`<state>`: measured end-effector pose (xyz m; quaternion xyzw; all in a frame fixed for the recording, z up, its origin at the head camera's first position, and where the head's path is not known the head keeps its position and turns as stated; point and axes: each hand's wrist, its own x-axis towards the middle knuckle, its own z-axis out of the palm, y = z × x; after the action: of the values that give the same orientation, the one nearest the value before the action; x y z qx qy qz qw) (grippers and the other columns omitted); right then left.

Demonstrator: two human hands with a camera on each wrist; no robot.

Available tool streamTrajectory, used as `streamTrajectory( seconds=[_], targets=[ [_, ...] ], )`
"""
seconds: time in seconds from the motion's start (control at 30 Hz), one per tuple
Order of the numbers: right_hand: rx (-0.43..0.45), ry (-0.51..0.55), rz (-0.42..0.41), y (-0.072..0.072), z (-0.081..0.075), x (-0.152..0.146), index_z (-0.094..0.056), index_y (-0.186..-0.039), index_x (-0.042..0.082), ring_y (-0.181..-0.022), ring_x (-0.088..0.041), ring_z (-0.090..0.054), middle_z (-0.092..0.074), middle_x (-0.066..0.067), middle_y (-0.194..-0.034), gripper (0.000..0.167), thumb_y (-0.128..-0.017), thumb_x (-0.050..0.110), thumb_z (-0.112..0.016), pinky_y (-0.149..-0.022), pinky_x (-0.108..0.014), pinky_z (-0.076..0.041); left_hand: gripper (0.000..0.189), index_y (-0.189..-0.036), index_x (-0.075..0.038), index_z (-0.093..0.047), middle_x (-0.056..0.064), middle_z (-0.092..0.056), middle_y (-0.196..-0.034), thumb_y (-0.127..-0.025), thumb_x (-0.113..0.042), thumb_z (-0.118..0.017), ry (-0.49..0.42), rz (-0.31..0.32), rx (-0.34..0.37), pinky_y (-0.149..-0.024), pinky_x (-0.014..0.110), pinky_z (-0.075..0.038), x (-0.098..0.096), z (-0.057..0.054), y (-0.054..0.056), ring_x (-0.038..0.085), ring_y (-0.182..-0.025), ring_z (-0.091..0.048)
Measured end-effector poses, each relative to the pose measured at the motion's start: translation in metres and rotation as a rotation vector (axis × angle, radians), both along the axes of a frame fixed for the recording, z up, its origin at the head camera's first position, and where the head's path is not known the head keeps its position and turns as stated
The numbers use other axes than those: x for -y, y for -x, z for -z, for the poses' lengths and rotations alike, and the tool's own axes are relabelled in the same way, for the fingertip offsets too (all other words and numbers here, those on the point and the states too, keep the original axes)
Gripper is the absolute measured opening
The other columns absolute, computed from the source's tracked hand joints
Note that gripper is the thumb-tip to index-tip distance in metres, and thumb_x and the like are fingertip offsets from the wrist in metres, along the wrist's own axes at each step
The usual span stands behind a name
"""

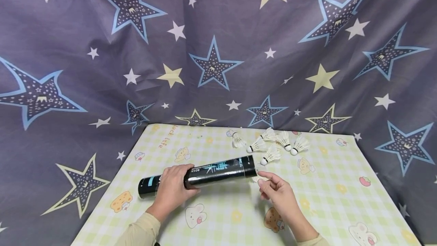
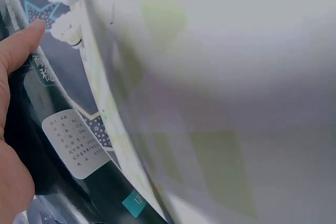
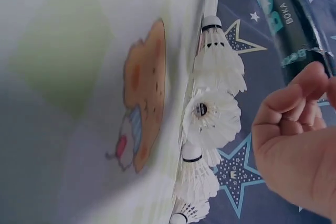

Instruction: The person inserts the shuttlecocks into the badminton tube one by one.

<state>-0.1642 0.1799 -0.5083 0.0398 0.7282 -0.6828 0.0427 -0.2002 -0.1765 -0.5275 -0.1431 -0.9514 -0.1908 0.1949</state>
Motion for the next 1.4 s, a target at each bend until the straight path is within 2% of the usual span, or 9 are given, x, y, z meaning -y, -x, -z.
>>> streamTrajectory(
  seconds=[0.1, 0.23, 0.4, 0.57, 0.83, 1.07, 1.23, 1.4],
  targets=[
    [0.023, -0.021, -0.004, 0.003, 0.002, -0.002, -0.068, -0.136, 0.001, -0.07, -0.013, -0.066, -0.07, -0.001, -0.08, 0.04, -0.1, 0.02, -0.075, -0.071, -0.03, -0.059, 0.091, -0.137, -0.015, -0.068, 0.006, -0.077, -0.127, -0.059, -0.045, -0.105, -0.039, -0.039, -0.013, -0.102, 0.047, -0.046, 0.003, -0.003, 0.002, 0.029, -0.118, -0.07],
    [0.033, -0.091, -0.063, 0.006, 0.006, -0.004, -0.067, -0.135, -0.003, -0.073, -0.014, -0.066, -0.072, -0.006, -0.084, 0.043, -0.101, 0.021, -0.075, -0.07, -0.028, -0.058, 0.092, -0.139, -0.015, -0.067, 0.009, -0.077, -0.13, -0.06, -0.043, -0.104, -0.07, -0.074, -0.029, -0.1, 0.048, -0.046, 0.006, -0.009, 0.005, 0.031, -0.119, -0.07],
    [0.032, -0.193, -0.103, 0.014, 0.011, -0.001, -0.069, -0.135, 0.0, -0.074, -0.015, -0.066, -0.074, -0.013, -0.087, 0.04, -0.102, 0.022, -0.074, -0.067, -0.025, -0.052, 0.092, -0.14, -0.015, -0.066, 0.009, -0.076, -0.13, -0.061, -0.044, -0.104, -0.059, -0.077, -0.044, -0.097, 0.048, -0.046, 0.007, -0.014, 0.006, 0.032, -0.118, -0.07],
    [0.024, -0.254, -0.119, 0.027, 0.015, 0.007, -0.071, -0.133, 0.004, -0.072, -0.016, -0.065, -0.073, -0.011, -0.083, 0.037, -0.102, 0.024, -0.073, -0.061, -0.023, -0.048, 0.092, -0.14, -0.014, -0.065, 0.011, -0.076, -0.131, -0.062, -0.043, -0.104, -0.071, -0.079, -0.031, -0.098, 0.048, -0.045, 0.009, -0.011, 0.007, 0.033, -0.119, -0.07],
    [0.004, -0.267, -0.122, 0.041, 0.019, 0.023, -0.072, -0.132, 0.001, -0.069, -0.014, -0.063, -0.072, -0.01, -0.08, 0.038, -0.1, 0.022, -0.074, -0.059, -0.023, -0.046, 0.09, -0.137, -0.015, -0.067, 0.009, -0.077, -0.129, -0.06, -0.043, -0.105, -0.057, -0.044, -0.051, -0.099, 0.047, -0.046, 0.01, -0.004, 0.009, 0.031, -0.118, -0.071],
    [-0.01, -0.34, -0.069, 0.051, 0.024, 0.038, -0.075, -0.125, 0.001, -0.063, -0.016, -0.062, -0.072, -0.011, -0.076, 0.033, -0.098, 0.021, -0.073, -0.053, -0.026, -0.047, 0.09, -0.136, -0.016, -0.068, 0.007, -0.077, -0.128, -0.058, -0.042, -0.106, -0.056, -0.04, -0.065, -0.099, 0.047, -0.046, 0.01, -0.003, 0.008, 0.03, -0.117, -0.071],
    [-0.03, -0.433, -0.016, 0.06, 0.027, 0.047, -0.077, -0.114, 0.006, -0.057, -0.015, -0.066, -0.07, -0.006, -0.069, 0.025, -0.098, 0.025, -0.074, -0.053, -0.027, -0.049, 0.091, -0.136, -0.015, -0.068, 0.007, -0.078, -0.127, -0.058, -0.043, -0.105, -0.056, -0.041, -0.061, -0.1, 0.047, -0.047, 0.011, -0.002, 0.009, 0.029, -0.116, -0.071],
    [-0.086, -0.473, 0.046, 0.069, 0.028, 0.052, -0.067, -0.125, 0.001, -0.048, -0.014, -0.065, -0.074, -0.008, -0.071, 0.03, -0.104, 0.022, -0.067, -0.051, -0.03, -0.052, 0.09, -0.136, -0.015, -0.068, 0.006, -0.078, -0.127, -0.059, -0.044, -0.105, -0.053, -0.032, -0.067, -0.1, 0.047, -0.047, 0.011, 0.0, 0.01, 0.028, -0.116, -0.071]
  ],
)
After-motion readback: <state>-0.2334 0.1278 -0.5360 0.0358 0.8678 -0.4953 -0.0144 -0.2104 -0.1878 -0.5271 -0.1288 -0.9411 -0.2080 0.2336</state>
